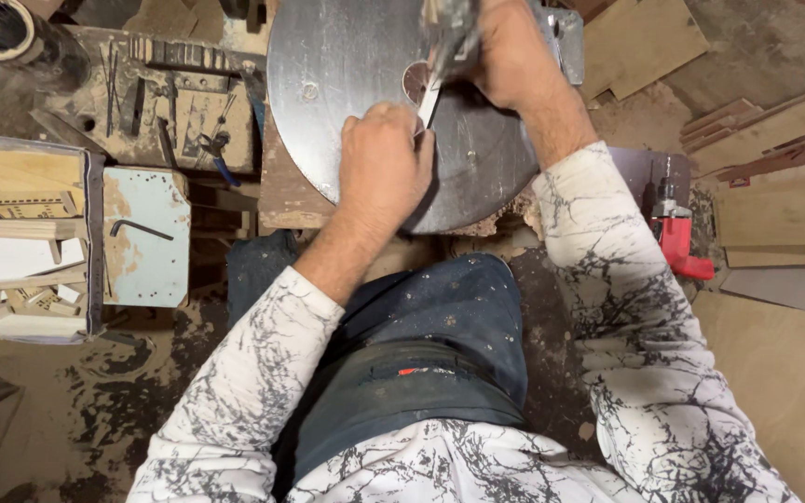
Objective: The person uses a bandsaw to cut a white rectangular block of wood along a marked line, then cuts the resulting pieces into smaller segments. The cut pieces are placed into a nearby container.
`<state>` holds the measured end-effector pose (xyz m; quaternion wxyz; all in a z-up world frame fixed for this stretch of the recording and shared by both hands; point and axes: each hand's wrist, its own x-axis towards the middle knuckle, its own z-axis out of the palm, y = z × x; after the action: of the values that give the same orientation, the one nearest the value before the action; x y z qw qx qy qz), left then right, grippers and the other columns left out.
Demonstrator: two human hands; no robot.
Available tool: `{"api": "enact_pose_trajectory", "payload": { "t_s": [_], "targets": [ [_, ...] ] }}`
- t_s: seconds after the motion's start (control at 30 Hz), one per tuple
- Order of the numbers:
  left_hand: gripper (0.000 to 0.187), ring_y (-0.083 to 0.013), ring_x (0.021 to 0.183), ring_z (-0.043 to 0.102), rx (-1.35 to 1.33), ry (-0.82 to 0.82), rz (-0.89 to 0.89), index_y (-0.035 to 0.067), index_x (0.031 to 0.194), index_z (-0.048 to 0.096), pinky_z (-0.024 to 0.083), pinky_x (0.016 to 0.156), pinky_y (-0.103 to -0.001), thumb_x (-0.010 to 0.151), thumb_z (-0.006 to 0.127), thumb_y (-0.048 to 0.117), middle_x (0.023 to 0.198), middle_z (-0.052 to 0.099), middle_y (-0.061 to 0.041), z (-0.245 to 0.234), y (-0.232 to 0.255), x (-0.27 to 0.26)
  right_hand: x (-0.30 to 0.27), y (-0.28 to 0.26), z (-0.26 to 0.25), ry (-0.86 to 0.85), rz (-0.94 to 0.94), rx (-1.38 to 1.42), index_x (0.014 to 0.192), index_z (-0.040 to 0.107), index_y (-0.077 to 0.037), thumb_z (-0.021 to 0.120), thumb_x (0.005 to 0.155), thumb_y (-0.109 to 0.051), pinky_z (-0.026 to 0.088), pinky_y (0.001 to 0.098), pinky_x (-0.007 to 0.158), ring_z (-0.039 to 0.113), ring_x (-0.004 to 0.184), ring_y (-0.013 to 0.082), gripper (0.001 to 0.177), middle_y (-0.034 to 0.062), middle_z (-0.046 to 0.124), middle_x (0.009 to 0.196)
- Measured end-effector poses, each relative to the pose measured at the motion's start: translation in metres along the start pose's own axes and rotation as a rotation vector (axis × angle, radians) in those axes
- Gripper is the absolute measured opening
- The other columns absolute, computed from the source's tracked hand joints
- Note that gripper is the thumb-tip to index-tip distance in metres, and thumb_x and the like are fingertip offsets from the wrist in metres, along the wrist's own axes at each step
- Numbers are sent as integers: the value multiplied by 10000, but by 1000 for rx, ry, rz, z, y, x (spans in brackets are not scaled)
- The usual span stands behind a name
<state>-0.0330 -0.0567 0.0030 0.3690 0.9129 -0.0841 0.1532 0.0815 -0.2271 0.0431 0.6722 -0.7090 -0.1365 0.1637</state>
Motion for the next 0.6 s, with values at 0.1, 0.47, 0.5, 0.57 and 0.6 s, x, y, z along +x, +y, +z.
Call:
{"api": "enact_pose_trajectory", "payload": {
  "t_s": [0.1, 0.47, 0.5, 0.57, 0.6],
  "targets": [
    [161, -338, 811, 621, 0, 38, -55, 43, 831, 645, 406, 789, -498, 889, 722, 171, 816, 640, -142, 4, 9, -2, 9, 6, -7, -163, -173, -225, 1125, 646, -16, 728, 958, -12, 641, 355, 767, 735, 891, 219, 186, 99, 731, 981],
    [175, -333, 798, 615, -7, 112, -108, 49, 828, 621, 352, 789, -482, 889, 724, 176, 811, 633, -128, 11, 18, -1, 23, 19, -30, -212, -363, -815, 1024, 766, -18, 799, 962, 36, 596, 325, 721, 746, 847, 185, 89, 97, 776, 962],
    [178, -325, 788, 610, 0, 110, -110, 50, 831, 621, 349, 793, -479, 890, 725, 182, 812, 630, -123, 12, 18, 0, 24, 18, -28, -201, -337, -778, 1015, 769, -28, 797, 961, 25, 601, 318, 722, 747, 850, 183, 81, 87, 776, 964],
    [185, -311, 768, 599, 14, 104, -118, 51, 837, 620, 343, 802, -473, 892, 726, 193, 814, 623, -115, 12, 18, 1, 24, 19, -23, -182, -284, -704, 999, 775, -47, 793, 957, 2, 609, 303, 724, 747, 857, 179, 67, 66, 774, 967],
    [179, -286, 751, 592, 15, 71, -145, 57, 835, 621, 338, 801, -465, 902, 717, 192, 799, 616, -101, 13, 18, 2, 26, 19, -23, -192, -277, -707, 1014, 769, -51, 769, 973, -4, 621, 295, 734, 752, 866, 170, 62, 62, 772, 974]
  ]
}}
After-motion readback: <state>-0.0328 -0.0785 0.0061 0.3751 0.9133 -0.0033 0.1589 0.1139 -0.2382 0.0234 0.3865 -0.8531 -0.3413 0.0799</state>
